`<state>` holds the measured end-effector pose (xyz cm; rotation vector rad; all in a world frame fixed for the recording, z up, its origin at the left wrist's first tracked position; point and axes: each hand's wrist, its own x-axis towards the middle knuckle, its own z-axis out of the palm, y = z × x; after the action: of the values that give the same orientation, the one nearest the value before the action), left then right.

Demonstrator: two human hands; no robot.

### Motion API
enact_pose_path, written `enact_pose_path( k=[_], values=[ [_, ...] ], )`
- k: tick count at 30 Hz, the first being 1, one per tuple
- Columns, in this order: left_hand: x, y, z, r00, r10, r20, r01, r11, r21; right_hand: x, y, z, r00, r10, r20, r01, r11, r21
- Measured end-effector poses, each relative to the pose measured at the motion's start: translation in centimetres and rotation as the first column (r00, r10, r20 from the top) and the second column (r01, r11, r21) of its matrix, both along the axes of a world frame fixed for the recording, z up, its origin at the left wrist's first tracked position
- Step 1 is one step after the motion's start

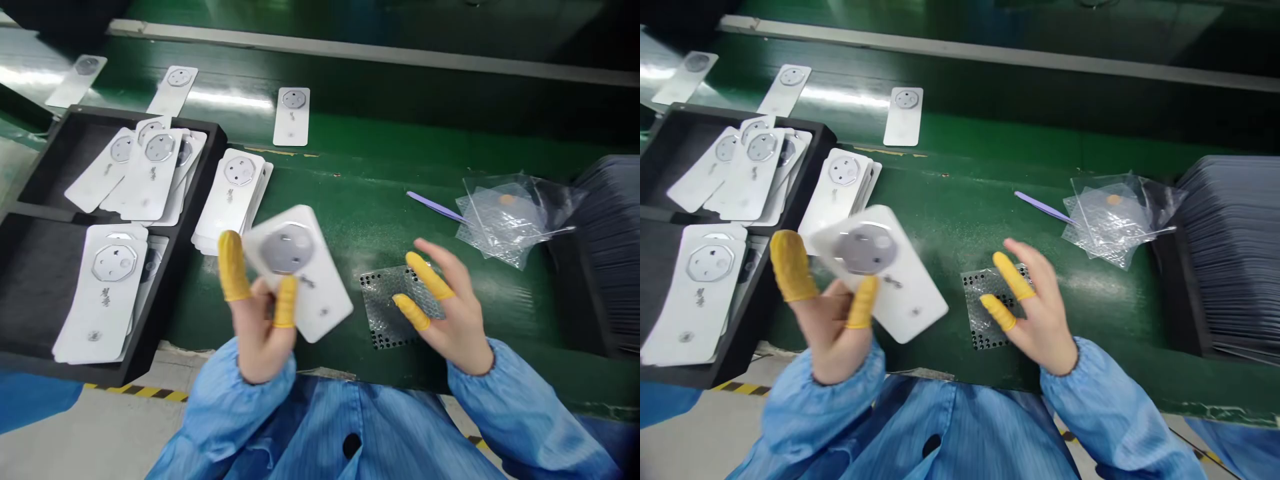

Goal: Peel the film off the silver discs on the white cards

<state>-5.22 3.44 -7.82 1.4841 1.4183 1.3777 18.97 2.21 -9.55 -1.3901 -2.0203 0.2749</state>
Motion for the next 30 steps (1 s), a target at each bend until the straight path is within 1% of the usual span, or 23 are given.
enact_pose_path(
  k=[1,2,3,4,6,8,9,11,13,14,16,19,21,22,24,25,26,27,29,30],
  values=[
    [-0.8,0.2,-0.2,0.996,0.088,-0.018,-0.087,0.996,0.024,1.1,0.1,-0.7,0.996,-0.065,0.059,0.064,0.998,0.018],
    [-1.6,0.4,-0.5,0.988,0.145,-0.050,-0.144,0.989,0.027,2.0,0.2,-1.4,0.989,-0.106,0.101,0.104,0.994,0.024],
    [-2.3,0.5,-0.8,0.983,0.161,-0.086,-0.161,0.987,0.007,2.7,0.2,-2.0,0.984,-0.130,0.119,0.128,0.992,0.016],
    [-2.7,0.6,-1.1,0.984,0.133,-0.118,-0.139,0.990,-0.039,3.1,0.2,-2.5,0.983,-0.144,0.110,0.145,0.989,-0.002],
    [-2.7,0.7,-1.6,0.988,0.015,-0.151,-0.039,0.987,-0.153,3.3,0.3,-2.4,0.991,-0.127,0.031,0.129,0.988,-0.080],
    [-1.7,0.8,-1.9,0.977,-0.142,-0.160,0.099,0.963,-0.251,2.9,0.7,-1.1,0.993,-0.084,-0.081,0.064,0.972,-0.228],
    [-0.9,0.9,-2.0,0.964,-0.221,-0.149,0.171,0.941,-0.292,2.7,0.9,-0.2,0.988,-0.062,-0.144,0.015,0.950,-0.311],
    [0.8,1.0,-1.9,0.934,-0.343,-0.103,0.291,0.894,-0.342,2.5,1.7,1.6,0.966,-0.017,-0.258,-0.103,0.889,-0.447],
    [2.2,1.1,-1.7,0.916,-0.398,-0.044,0.358,0.863,-0.356,2.5,2.5,2.6,0.951,0.028,-0.309,-0.191,0.839,-0.510],
    [2.7,1.1,-1.7,0.916,-0.400,-0.018,0.369,0.861,-0.350,2.6,2.9,2.6,0.948,0.050,-0.314,-0.215,0.827,-0.519],
    [3.2,1.1,-1.6,0.916,-0.398,0.046,0.389,0.855,-0.344,2.6,3.6,2.1,0.955,0.069,-0.288,-0.212,0.839,-0.502],
    [3.3,0.9,-1.7,0.891,-0.408,0.201,0.455,0.801,-0.390,2.3,4.1,0.8,0.968,0.071,-0.239,-0.179,0.866,-0.468],
    [3.3,0.7,-1.9,0.888,-0.372,0.271,0.458,0.780,-0.427,1.7,3.8,0.4,0.977,0.080,-0.198,-0.159,0.889,-0.428],
    [3.3,0.6,-2.1,0.896,-0.346,0.279,0.439,0.783,-0.441,1.3,3.6,0.4,0.984,0.070,-0.165,-0.128,0.921,-0.368],
    [3.4,0.5,-2.4,0.912,-0.314,0.263,0.404,0.793,-0.456,0.4,2.9,0.5,0.996,0.038,-0.085,-0.051,0.987,-0.155],
    [3.4,0.5,-2.6,0.912,-0.319,0.258,0.406,0.790,-0.460,-0.2,2.6,0.7,0.998,0.039,-0.050,-0.041,0.998,-0.041],
    [3.4,0.5,-2.7,0.906,-0.335,0.261,0.421,0.781,-0.461,-0.7,2.2,0.8,0.998,0.067,-0.018,-0.066,0.997,0.046],
    [3.3,0.5,-2.7,0.896,-0.355,0.267,0.442,0.772,-0.457,-1.2,2.0,0.8,0.992,0.127,0.012,-0.127,0.987,0.097],
    [3.2,0.6,-2.7,0.882,-0.397,0.253,0.470,0.768,-0.435,-1.9,1.7,0.7,0.963,0.267,0.045,-0.270,0.955,0.119],
    [3.0,0.7,-2.7,0.878,-0.422,0.224,0.478,0.770,-0.422,-2.2,1.7,0.6,0.948,0.316,0.043,-0.319,0.941,0.113]
  ],
)
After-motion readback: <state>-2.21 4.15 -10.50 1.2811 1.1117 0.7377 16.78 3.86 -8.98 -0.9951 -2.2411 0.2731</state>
